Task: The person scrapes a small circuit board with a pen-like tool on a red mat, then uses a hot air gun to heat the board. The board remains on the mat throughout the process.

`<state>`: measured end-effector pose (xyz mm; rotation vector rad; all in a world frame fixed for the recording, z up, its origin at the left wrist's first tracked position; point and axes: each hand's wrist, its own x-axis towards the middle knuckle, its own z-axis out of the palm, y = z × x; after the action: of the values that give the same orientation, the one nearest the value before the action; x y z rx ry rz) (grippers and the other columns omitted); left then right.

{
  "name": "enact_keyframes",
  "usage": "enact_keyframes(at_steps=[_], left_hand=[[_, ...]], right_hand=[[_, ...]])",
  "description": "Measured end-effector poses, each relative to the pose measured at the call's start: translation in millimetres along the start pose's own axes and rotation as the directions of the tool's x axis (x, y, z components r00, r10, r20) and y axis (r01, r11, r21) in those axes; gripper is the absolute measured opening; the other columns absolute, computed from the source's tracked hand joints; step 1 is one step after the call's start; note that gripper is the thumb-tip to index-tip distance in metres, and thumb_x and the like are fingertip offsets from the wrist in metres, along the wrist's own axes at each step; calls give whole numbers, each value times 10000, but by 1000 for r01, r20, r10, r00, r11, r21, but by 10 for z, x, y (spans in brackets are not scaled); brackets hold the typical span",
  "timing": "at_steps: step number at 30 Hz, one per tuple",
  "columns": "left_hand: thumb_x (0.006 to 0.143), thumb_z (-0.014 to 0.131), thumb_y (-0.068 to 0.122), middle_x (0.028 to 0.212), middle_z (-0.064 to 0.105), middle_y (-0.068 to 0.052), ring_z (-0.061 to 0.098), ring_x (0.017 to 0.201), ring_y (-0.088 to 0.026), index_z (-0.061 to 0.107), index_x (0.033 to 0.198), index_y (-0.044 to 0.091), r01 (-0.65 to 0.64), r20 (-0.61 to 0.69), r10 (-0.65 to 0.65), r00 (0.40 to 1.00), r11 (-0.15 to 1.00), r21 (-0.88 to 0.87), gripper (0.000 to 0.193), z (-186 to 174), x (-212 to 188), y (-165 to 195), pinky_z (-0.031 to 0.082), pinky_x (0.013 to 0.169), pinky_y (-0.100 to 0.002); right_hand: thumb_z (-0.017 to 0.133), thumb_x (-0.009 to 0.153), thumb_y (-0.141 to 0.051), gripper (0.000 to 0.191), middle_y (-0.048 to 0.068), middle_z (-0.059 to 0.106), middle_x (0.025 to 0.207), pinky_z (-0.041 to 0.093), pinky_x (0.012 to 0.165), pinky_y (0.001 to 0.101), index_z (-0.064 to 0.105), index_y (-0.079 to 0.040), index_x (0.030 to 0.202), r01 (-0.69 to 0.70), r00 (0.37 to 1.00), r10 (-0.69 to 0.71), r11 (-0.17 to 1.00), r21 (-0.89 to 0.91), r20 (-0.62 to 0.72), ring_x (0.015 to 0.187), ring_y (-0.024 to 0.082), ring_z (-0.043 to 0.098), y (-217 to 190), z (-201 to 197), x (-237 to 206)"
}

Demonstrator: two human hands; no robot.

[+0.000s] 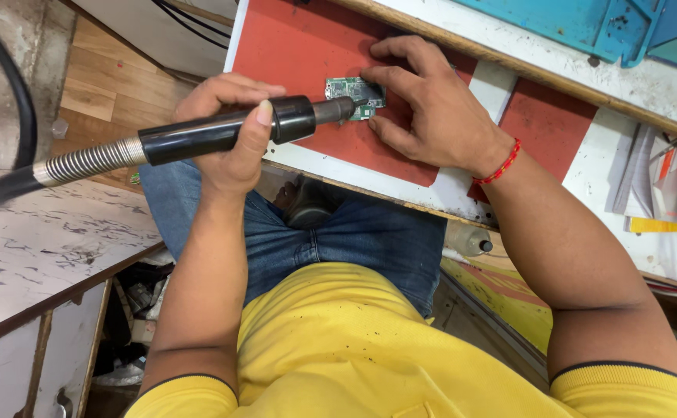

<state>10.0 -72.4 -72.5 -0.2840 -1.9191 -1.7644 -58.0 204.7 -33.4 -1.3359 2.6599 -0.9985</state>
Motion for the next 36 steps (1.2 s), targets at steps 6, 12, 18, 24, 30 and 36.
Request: enact_keyframes(at_steps=[6, 12, 18, 24, 30, 36], left_hand=[[1031, 719, 248, 981, 746, -172, 746, 923, -229, 629, 1034, 10, 34, 40, -34, 999, 999, 12, 254, 1, 8, 100, 596, 881, -316], [1015, 721, 226, 1042, 735, -168, 742, 932, -211, 623, 1029, 2, 37, 67, -36, 997, 999, -7, 245, -2, 39, 141, 593, 881, -302], [1018, 714, 225, 1000, 739, -165, 735, 907, -203, 630, 1019, 6, 51, 59, -50, 997, 999, -18, 235, -18, 30, 116, 593, 862, -312], [1012, 716, 245, 1032, 734, -149, 761, 922, -207, 628, 1013, 31, 44, 49, -42, 998, 998, -44, 232, -2, 27, 58, 640, 874, -334], [1020, 727, 266, 1038, 726, -156, 754, 933, -213, 625, 1023, 19, 51, 11, -50, 999, 997, -55, 267, 15, 10, 30, 637, 874, -338], [1023, 726, 259, 1037, 749, -152, 754, 896, -203, 639, 1029, 20, 54, -11, -54, 998, 998, -24, 255, 32, 17, 62, 633, 854, -320]], right_hand=[[779, 880, -138, 526, 212, 513, 1465, 461, 1157, 456, 630, 30, 1356, -15, 1000, 15, 1000, 25, -1, 1364, 384, 510, 1, -3, 12], [667, 839, -5, 527, 208, 524, 1465, 506, 1129, 416, 609, 64, 1358, -36, 999, 36, 997, 67, 5, 1354, 373, 552, 25, -24, 2], [644, 921, 30, 407, 170, 556, 1460, 533, 1093, 385, 637, 34, 1329, -97, 995, 98, 994, 57, -14, 1306, 338, 604, -8, -6, 23], [744, 896, -31, 450, 206, 528, 1419, 505, 1098, 415, 617, 70, 1317, -12, 1000, 13, 999, 45, -28, 1312, 372, 556, -53, -30, 38], [720, 942, -28, 409, 207, 525, 1438, 513, 1084, 390, 617, 38, 1332, -69, 998, 70, 994, 88, 1, 1314, 357, 560, -60, -13, 34], [726, 945, -13, 450, 205, 518, 1480, 474, 1136, 428, 608, 43, 1376, -3, 1000, 2, 999, -33, -12, 1356, 383, 527, -46, 5, 38]])
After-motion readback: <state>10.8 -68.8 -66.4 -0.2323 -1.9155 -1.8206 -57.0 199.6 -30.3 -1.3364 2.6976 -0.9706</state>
